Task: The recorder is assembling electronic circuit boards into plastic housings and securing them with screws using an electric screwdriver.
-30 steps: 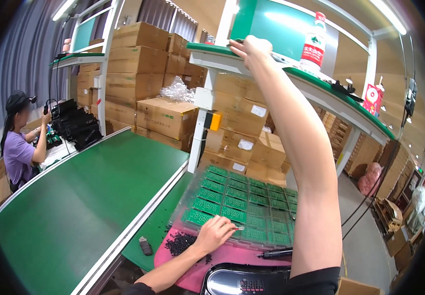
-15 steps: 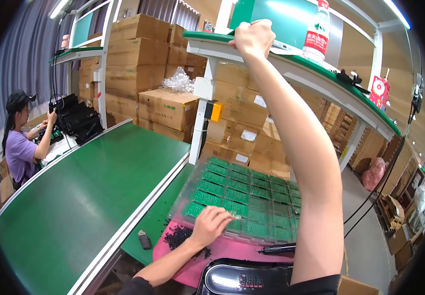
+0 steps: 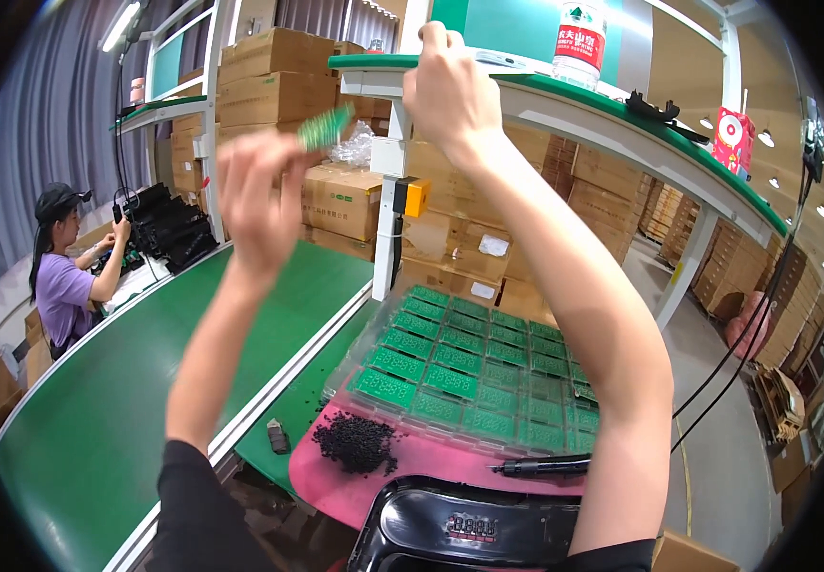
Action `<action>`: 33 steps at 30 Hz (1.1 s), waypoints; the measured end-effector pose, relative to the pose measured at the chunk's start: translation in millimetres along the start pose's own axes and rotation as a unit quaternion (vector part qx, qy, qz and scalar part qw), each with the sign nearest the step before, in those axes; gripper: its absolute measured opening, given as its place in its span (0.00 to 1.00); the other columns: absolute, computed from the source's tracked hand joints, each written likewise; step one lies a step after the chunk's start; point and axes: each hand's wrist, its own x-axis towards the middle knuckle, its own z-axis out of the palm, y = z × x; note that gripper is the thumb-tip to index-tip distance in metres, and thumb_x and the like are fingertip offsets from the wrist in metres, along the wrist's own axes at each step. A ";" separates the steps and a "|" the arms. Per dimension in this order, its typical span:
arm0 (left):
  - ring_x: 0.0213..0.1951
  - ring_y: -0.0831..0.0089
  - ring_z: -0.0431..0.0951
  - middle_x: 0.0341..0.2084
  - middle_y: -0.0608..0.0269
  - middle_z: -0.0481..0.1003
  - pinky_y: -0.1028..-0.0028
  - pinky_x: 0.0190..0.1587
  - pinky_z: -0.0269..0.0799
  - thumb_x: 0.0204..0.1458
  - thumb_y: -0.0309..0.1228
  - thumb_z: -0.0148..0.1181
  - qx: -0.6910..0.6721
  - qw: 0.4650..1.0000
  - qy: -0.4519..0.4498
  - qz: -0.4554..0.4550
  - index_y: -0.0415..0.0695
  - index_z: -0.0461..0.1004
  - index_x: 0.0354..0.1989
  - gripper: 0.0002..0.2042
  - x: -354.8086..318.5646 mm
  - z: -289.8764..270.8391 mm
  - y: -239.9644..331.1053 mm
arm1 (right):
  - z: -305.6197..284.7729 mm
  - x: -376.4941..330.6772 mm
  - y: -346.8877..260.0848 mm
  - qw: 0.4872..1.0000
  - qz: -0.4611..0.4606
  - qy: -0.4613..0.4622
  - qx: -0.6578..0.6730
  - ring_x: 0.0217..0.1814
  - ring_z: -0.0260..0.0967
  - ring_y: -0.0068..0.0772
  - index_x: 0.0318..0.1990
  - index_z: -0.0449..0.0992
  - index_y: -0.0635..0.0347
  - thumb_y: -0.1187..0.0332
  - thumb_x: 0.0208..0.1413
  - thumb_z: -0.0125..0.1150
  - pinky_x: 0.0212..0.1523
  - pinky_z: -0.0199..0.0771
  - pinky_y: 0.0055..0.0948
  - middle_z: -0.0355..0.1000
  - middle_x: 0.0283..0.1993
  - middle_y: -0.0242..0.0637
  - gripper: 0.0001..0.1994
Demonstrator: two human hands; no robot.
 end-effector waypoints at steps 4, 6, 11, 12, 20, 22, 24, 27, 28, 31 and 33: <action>0.40 0.72 0.73 0.33 0.76 0.74 0.69 0.41 0.68 0.51 0.27 0.65 0.071 0.993 0.038 0.085 0.51 0.77 0.35 0.05 61.2 61.6 -61.1 | -51.6 -46.4 -19.7 0.994 -0.072 -0.017 0.078 0.23 0.74 0.55 0.46 0.67 0.62 0.75 0.54 0.54 0.23 0.77 0.44 0.74 0.41 0.47 0.12; 0.42 0.72 0.72 0.37 0.71 0.73 0.71 0.42 0.67 0.53 0.36 0.65 0.098 0.989 0.014 0.106 0.49 0.74 0.41 0.10 68.3 90.4 -75.4 | -76.9 -71.6 -17.4 0.993 -0.087 -0.031 0.074 0.24 0.74 0.50 0.46 0.67 0.62 0.77 0.52 0.55 0.22 0.76 0.40 0.74 0.40 0.44 0.13; 0.42 0.73 0.75 0.36 0.77 0.75 0.69 0.42 0.72 0.52 0.32 0.66 0.139 0.987 -0.048 0.067 0.53 0.79 0.39 0.07 71.0 138.8 -81.6 | -146.9 -109.1 -0.1 0.981 -0.072 -0.179 0.022 0.23 0.73 0.43 0.47 0.67 0.62 0.78 0.50 0.58 0.21 0.75 0.34 0.73 0.39 0.41 0.16; 0.42 0.73 0.75 0.36 0.77 0.75 0.69 0.42 0.72 0.52 0.32 0.65 0.147 0.985 -0.058 0.069 0.53 0.79 0.39 0.07 67.8 144.8 -85.0 | -156.5 -114.8 5.7 0.981 -0.070 -0.182 0.024 0.23 0.73 0.43 0.47 0.67 0.62 0.78 0.50 0.58 0.21 0.75 0.34 0.73 0.39 0.41 0.16; 0.41 0.68 0.80 0.38 0.74 0.76 0.65 0.40 0.80 0.57 0.35 0.61 0.112 0.983 -0.143 -0.027 0.54 0.79 0.40 0.05 56.1 181.0 -82.0 | -229.0 -154.0 26.5 0.966 -0.003 -0.257 -0.038 0.24 0.73 0.47 0.46 0.67 0.62 0.77 0.50 0.59 0.23 0.73 0.37 0.72 0.40 0.43 0.15; 0.40 0.65 0.81 0.39 0.72 0.76 0.64 0.38 0.81 0.58 0.36 0.59 0.095 0.982 -0.158 -0.040 0.55 0.79 0.42 0.07 49.3 187.7 -84.3 | -243.3 -166.1 32.4 0.959 0.028 -0.276 -0.051 0.25 0.73 0.48 0.46 0.67 0.61 0.77 0.50 0.59 0.23 0.73 0.38 0.72 0.40 0.43 0.15; 0.40 0.65 0.81 0.40 0.70 0.77 0.65 0.40 0.81 0.58 0.36 0.59 0.080 0.981 -0.166 -0.059 0.55 0.80 0.44 0.08 43.1 191.0 -84.8 | -255.8 -177.3 37.6 0.954 0.042 -0.289 -0.062 0.25 0.73 0.48 0.47 0.66 0.61 0.77 0.50 0.58 0.23 0.72 0.39 0.72 0.40 0.43 0.15; 0.40 0.65 0.82 0.44 0.71 0.78 0.66 0.42 0.81 0.60 0.37 0.58 0.089 0.974 -0.181 -0.105 0.57 0.79 0.48 0.10 40.4 187.8 -101.4 | -267.6 -194.2 42.0 0.939 0.090 -0.325 -0.072 0.28 0.73 0.51 0.47 0.67 0.61 0.76 0.51 0.59 0.24 0.73 0.41 0.72 0.40 0.43 0.15; 0.41 0.65 0.82 0.46 0.71 0.78 0.66 0.43 0.81 0.60 0.38 0.58 0.064 0.968 -0.198 -0.140 0.58 0.79 0.49 0.10 39.7 188.5 -93.4 | -269.7 -200.8 45.5 0.935 0.102 -0.332 -0.073 0.28 0.73 0.51 0.47 0.67 0.61 0.76 0.51 0.59 0.24 0.73 0.41 0.72 0.40 0.43 0.15; 0.54 0.60 0.73 0.50 0.52 0.70 0.64 0.53 0.70 0.51 0.29 0.63 0.043 0.964 -0.229 -0.124 0.48 0.70 0.53 0.19 52.2 170.7 -46.5 | -271.1 -220.2 56.3 0.915 0.154 -0.363 -0.086 0.32 0.74 0.54 0.47 0.67 0.60 0.74 0.52 0.58 0.29 0.74 0.46 0.72 0.41 0.44 0.14; 0.48 0.58 0.73 0.42 0.53 0.70 0.66 0.51 0.70 0.51 0.26 0.64 0.066 0.981 -0.154 -0.101 0.45 0.72 0.46 0.14 50.9 164.3 -43.7 | -262.0 -230.9 54.3 0.900 0.180 -0.389 -0.079 0.33 0.75 0.55 0.47 0.67 0.59 0.73 0.53 0.58 0.31 0.75 0.47 0.73 0.41 0.44 0.14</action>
